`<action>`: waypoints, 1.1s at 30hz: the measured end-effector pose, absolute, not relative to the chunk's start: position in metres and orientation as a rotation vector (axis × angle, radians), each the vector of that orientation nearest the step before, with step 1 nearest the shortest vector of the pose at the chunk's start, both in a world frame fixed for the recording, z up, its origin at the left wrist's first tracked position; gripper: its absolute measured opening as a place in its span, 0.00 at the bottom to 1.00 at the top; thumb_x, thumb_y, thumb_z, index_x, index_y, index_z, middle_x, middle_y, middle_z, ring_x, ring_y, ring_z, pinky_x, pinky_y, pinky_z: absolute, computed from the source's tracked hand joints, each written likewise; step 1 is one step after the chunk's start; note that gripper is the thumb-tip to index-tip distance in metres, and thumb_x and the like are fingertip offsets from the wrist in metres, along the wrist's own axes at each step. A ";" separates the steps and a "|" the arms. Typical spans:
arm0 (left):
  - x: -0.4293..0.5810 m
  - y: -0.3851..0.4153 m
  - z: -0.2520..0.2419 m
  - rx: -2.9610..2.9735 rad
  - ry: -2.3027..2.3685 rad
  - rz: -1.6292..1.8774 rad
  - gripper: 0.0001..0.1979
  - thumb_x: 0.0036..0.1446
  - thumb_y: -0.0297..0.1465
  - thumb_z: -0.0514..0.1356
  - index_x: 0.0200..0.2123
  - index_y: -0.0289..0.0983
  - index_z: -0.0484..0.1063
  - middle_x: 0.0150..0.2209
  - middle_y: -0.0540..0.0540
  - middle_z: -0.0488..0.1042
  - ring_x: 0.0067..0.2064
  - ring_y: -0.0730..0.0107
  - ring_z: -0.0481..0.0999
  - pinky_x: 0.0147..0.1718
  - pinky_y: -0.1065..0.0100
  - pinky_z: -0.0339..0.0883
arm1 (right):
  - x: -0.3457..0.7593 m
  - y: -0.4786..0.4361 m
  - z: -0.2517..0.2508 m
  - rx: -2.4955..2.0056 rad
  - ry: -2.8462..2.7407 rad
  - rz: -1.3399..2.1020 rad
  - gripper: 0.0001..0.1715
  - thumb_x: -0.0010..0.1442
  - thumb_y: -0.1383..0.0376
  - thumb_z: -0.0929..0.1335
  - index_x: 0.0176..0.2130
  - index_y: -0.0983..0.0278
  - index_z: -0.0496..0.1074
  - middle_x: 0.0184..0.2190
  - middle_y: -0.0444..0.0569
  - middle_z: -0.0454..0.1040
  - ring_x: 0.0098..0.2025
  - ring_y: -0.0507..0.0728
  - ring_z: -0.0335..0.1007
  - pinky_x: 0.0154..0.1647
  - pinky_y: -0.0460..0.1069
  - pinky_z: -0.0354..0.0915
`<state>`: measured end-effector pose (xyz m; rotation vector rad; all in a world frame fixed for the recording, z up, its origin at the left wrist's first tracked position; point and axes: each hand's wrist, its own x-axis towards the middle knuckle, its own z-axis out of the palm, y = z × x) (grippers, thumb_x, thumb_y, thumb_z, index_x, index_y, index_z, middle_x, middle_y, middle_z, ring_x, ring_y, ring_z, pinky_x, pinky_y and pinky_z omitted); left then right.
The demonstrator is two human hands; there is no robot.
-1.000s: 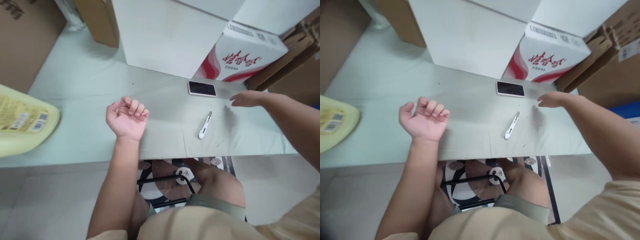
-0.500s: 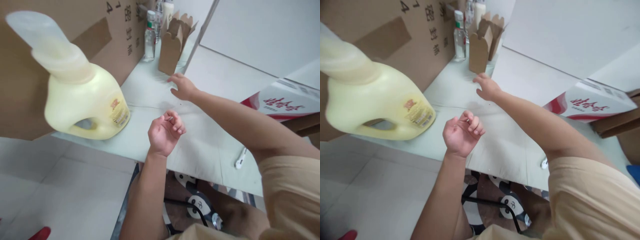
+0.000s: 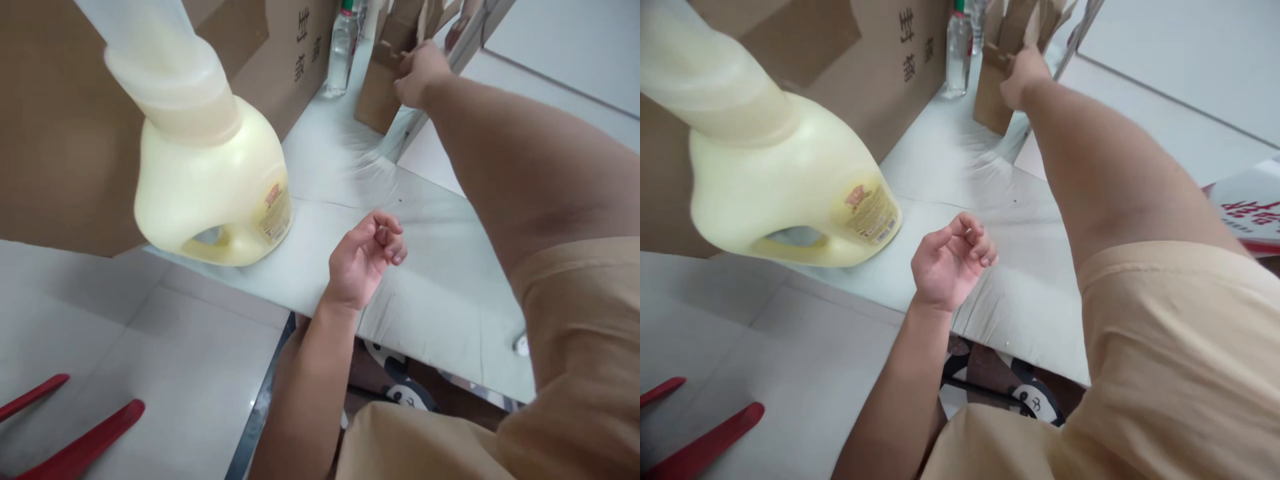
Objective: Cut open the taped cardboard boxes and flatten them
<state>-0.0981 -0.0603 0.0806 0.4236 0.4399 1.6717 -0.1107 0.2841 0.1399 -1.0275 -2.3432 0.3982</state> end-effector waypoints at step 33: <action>0.030 0.005 0.049 0.954 0.888 2.085 0.18 0.59 0.47 0.58 0.36 0.37 0.75 0.35 0.46 0.73 0.45 0.62 0.76 0.52 0.61 0.72 | 0.307 -0.048 0.096 -0.934 -1.792 0.359 0.07 0.63 0.69 0.65 0.36 0.58 0.71 0.42 0.50 0.82 0.51 0.64 0.81 0.40 0.56 0.75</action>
